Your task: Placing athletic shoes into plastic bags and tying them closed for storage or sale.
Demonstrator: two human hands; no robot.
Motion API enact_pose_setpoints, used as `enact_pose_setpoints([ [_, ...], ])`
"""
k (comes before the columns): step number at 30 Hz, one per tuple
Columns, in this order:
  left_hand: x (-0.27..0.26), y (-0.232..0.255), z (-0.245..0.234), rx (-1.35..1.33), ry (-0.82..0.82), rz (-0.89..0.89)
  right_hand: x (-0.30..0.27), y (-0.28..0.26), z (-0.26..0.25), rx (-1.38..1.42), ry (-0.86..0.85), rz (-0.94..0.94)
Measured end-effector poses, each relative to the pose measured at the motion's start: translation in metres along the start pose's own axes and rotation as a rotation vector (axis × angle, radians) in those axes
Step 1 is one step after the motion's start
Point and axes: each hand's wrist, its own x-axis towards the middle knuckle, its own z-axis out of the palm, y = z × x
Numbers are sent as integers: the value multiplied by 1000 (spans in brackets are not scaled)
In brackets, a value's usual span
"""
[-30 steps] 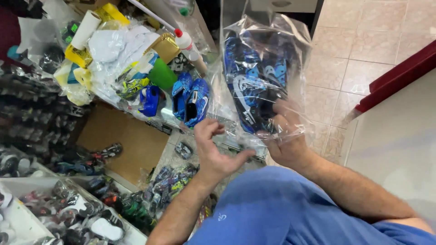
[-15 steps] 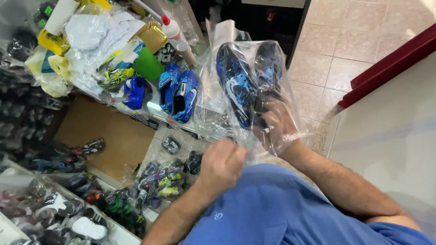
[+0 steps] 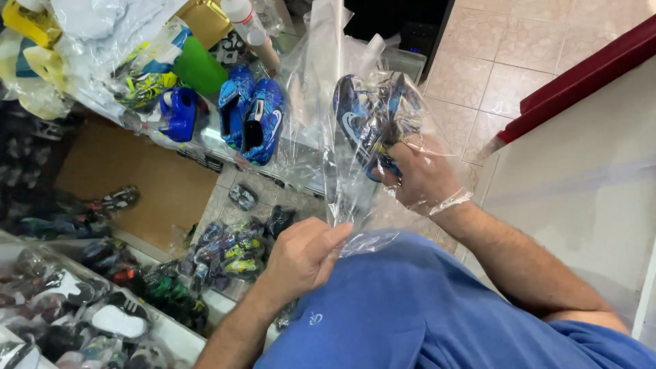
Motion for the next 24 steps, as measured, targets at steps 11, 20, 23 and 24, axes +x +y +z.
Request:
enact_pose_setpoints([
  [11, 7, 10, -40, 229, 122, 115, 20, -22, -9, 68, -44, -185],
  [20, 27, -6, -102, 93, -107, 132, 42, -65, -24, -177, -591, -303],
  [23, 26, -32, -118, -31, -288, 138, 31, -67, -11, -91, -796, -73],
  [24, 25, -42, -122, -88, -370, 136, 27, -65, -7, -8, -959, 18],
])
